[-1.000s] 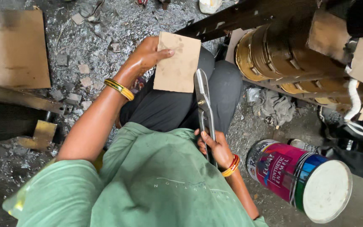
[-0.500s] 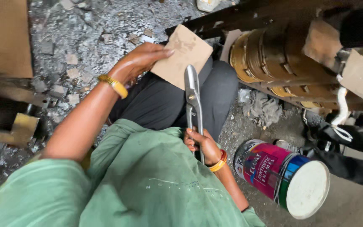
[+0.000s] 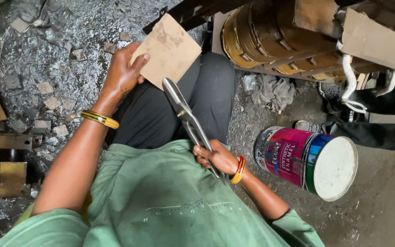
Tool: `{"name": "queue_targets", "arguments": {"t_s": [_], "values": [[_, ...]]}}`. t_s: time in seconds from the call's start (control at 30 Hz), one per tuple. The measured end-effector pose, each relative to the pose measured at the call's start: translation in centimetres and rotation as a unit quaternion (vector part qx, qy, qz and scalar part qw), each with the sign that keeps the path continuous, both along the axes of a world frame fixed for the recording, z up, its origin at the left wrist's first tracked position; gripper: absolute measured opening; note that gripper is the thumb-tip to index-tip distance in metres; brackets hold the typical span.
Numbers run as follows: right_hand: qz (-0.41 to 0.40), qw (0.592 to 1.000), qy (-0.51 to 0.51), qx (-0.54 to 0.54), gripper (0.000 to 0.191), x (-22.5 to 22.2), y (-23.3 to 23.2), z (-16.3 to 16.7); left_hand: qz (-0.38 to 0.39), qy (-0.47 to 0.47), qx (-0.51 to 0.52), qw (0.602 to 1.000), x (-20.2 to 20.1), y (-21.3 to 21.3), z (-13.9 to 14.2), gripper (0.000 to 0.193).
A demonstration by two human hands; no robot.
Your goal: The person sits on the workshop floor and cuts rectangular brown sheets with scissors. They fold and stack small cut pieces, place pieces into a machine fixture, and operate a lever press on the stack, then resume cutting and arranging the sheets.
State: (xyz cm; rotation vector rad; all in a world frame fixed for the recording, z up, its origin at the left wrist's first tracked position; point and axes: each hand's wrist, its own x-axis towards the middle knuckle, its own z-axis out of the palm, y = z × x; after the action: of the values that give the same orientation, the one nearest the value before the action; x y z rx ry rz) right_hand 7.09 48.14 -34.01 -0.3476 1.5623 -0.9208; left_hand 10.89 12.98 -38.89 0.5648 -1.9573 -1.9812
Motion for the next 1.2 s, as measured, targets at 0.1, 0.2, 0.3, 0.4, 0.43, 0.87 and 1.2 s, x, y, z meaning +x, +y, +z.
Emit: {"name": "queue_targets", "arguments": {"t_s": [0.1,0.2,0.3,0.4,0.43,0.87,1.2], "values": [[0.062,0.992,0.109,0.017,0.028,-0.3,1.0,1.0,0.011,0.025,0.007,1.0,-1.5,-1.4,-0.7,0.036],[0.094,0.988,0.124,-0.004,0.03,-0.6,1.2,1.8,0.005,0.057,0.032,0.998,-2.2,-2.4,-1.5,0.039],[0.103,0.982,0.155,0.033,0.031,-0.4,0.6,2.0,-0.01,0.052,0.006,0.999,-2.0,-2.5,-2.0,0.039],[0.11,0.977,0.173,0.05,0.032,-0.2,0.0,1.8,-0.037,0.018,0.04,0.998,-1.2,-2.1,-2.3,0.039],[0.114,0.978,0.171,0.047,0.032,-0.2,-0.1,1.8,-0.046,0.014,0.033,0.998,-1.1,-2.1,-2.3,0.039],[0.123,0.975,0.17,0.074,0.032,0.0,-1.0,2.5,-0.081,0.016,0.08,0.993,0.9,-1.4,-2.4,0.041],[0.124,0.954,0.261,0.085,0.042,0.2,-0.7,3.1,-0.068,-0.077,0.057,0.993,1.1,0.0,1.1,0.04]]}}
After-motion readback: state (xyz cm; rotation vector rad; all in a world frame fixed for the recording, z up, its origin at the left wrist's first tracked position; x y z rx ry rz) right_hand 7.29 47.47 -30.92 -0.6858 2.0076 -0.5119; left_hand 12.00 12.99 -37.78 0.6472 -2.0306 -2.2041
